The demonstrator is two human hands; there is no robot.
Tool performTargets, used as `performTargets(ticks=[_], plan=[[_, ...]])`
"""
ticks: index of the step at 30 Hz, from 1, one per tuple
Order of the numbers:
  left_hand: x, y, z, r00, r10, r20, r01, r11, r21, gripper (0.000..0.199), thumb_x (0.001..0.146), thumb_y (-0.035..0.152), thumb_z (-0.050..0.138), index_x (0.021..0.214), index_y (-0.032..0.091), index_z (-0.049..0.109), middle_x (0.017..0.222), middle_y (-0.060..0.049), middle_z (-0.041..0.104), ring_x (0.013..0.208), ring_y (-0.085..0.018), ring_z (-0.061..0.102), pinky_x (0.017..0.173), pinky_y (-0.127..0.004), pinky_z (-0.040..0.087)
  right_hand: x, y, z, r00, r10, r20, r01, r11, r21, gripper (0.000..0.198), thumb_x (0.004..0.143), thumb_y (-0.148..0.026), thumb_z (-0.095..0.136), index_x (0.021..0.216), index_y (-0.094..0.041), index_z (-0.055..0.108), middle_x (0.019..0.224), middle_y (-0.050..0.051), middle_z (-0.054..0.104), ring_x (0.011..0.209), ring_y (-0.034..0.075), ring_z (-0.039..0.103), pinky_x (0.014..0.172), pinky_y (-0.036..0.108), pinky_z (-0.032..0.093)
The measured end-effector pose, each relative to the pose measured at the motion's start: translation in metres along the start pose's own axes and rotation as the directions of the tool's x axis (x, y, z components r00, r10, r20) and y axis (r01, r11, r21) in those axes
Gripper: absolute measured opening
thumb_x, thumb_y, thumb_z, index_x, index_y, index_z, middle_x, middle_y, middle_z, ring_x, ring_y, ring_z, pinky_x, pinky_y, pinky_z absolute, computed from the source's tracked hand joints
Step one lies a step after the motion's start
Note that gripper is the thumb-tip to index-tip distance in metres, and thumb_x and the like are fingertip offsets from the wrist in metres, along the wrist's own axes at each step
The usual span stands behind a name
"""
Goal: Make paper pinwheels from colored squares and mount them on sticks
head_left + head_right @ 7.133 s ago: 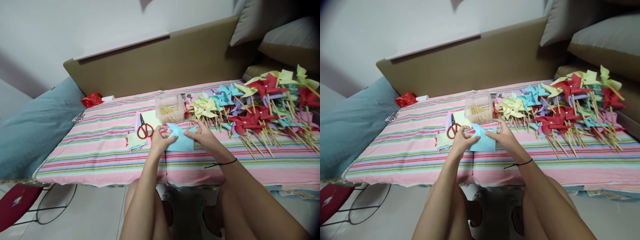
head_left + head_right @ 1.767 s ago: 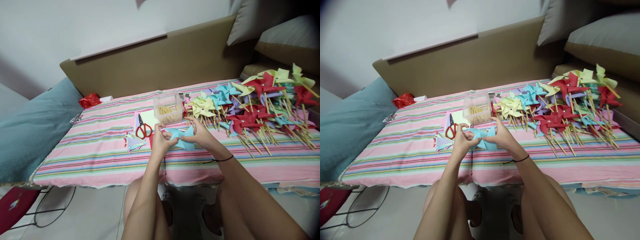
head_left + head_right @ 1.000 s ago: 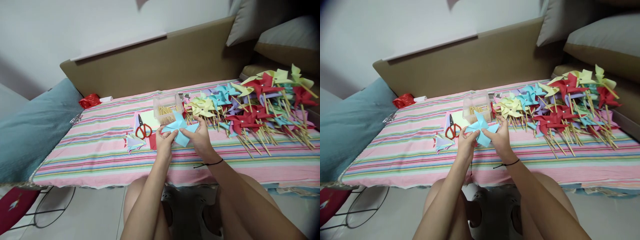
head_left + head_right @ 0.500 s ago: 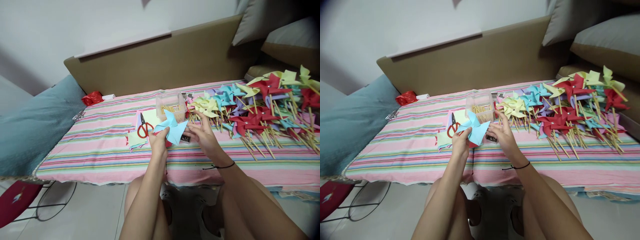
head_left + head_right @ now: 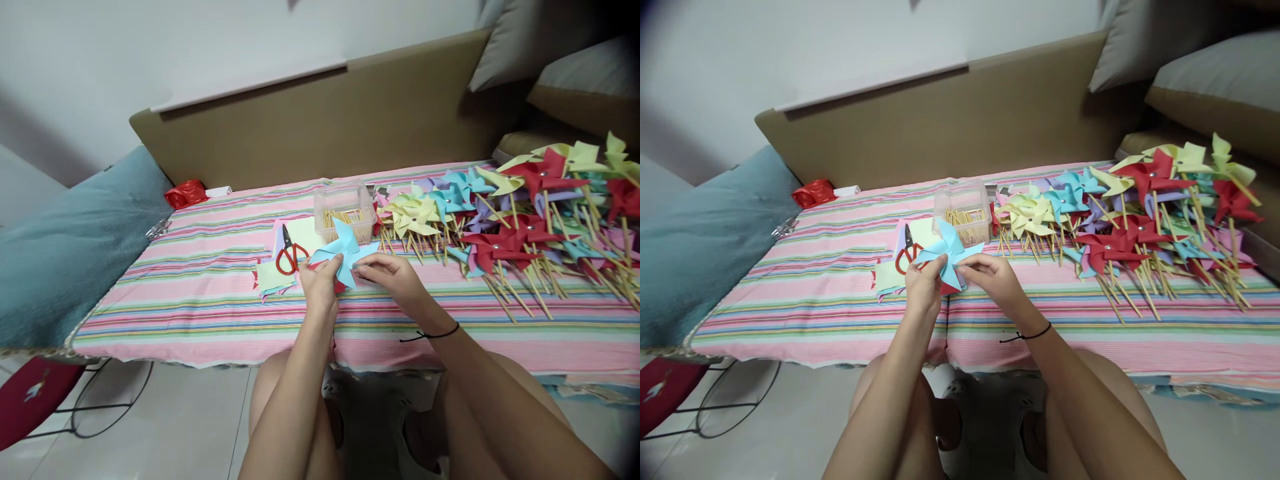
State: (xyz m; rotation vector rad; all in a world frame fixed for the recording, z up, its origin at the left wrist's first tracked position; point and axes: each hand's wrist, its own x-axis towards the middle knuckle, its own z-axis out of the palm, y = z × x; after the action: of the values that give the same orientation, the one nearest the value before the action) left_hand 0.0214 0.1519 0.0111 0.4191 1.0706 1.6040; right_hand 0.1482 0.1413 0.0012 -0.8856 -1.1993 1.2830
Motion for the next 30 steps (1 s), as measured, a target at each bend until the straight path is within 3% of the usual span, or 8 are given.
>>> performTargets(ticks=[6,10,13,16,23,30], plan=[[-0.002,-0.007,0.002,0.999,0.038,-0.009,-0.037,0.998,0.042,0.070,0.048,0.015,0.085,0.104,0.019,0.044,0.067,0.002,0.066,0.060,-0.015,0.064,0.063,-0.029,0.052,-0.002,0.005,0.002,0.984,0.035,-0.177,-0.020,0.996,0.086,0.015,0.070,-0.037,0.075,0.074,-0.023,0.074,0.075,0.001,0.070,0.072,0.017,0.065,0.071,0.034,0.054],[0.000,-0.004,0.002,0.999,0.030,-0.012,-0.030,1.000,0.010,0.059,0.047,0.014,0.084,0.095,0.016,0.050,0.065,0.002,0.065,0.059,-0.013,0.064,0.063,-0.027,0.051,-0.002,0.002,-0.004,0.998,0.039,-0.051,-0.034,0.993,0.110,0.021,0.074,-0.037,0.071,0.091,-0.024,0.074,0.089,0.002,0.072,0.082,0.018,0.067,0.080,0.037,0.055],[0.003,-0.001,0.000,1.000,0.009,-0.013,-0.009,1.000,0.002,0.051,0.046,0.015,0.084,0.087,0.015,0.053,0.065,0.000,0.065,0.060,-0.014,0.064,0.060,-0.025,0.050,-0.002,-0.001,-0.008,0.998,0.019,0.064,-0.022,0.999,0.044,0.021,0.067,-0.035,0.077,0.084,-0.023,0.075,0.085,0.004,0.072,0.084,0.021,0.068,0.082,0.040,0.054],[0.003,0.000,0.000,1.000,0.002,0.006,-0.003,1.000,0.016,0.050,0.047,0.016,0.083,0.086,0.015,0.053,0.064,0.001,0.065,0.057,-0.013,0.063,0.057,-0.025,0.048,-0.001,-0.002,-0.008,0.998,0.013,0.056,-0.013,1.000,-0.001,0.022,0.062,-0.035,0.080,0.079,-0.022,0.075,0.079,0.004,0.072,0.082,0.022,0.067,0.079,0.041,0.055],[-0.004,-0.005,0.002,1.000,0.026,0.012,-0.027,0.999,0.047,0.066,0.048,0.016,0.083,0.101,0.017,0.045,0.063,0.003,0.063,0.054,-0.012,0.061,0.057,-0.024,0.047,-0.002,0.000,0.003,0.991,0.007,-0.134,0.000,0.998,0.057,0.022,0.063,-0.040,0.079,0.071,-0.020,0.072,0.071,0.002,0.071,0.068,0.018,0.067,0.075,0.039,0.056],[-0.009,-0.007,0.005,0.997,0.055,0.047,-0.059,0.994,0.092,0.070,0.052,0.019,0.082,0.104,0.021,0.036,0.064,0.003,0.064,0.051,-0.012,0.059,0.056,-0.023,0.046,-0.005,0.006,0.021,0.921,-0.034,-0.387,0.076,0.993,0.094,0.031,0.057,-0.033,0.083,0.074,-0.020,0.061,0.069,0.000,0.067,0.065,0.017,0.067,0.068,0.034,0.057]])
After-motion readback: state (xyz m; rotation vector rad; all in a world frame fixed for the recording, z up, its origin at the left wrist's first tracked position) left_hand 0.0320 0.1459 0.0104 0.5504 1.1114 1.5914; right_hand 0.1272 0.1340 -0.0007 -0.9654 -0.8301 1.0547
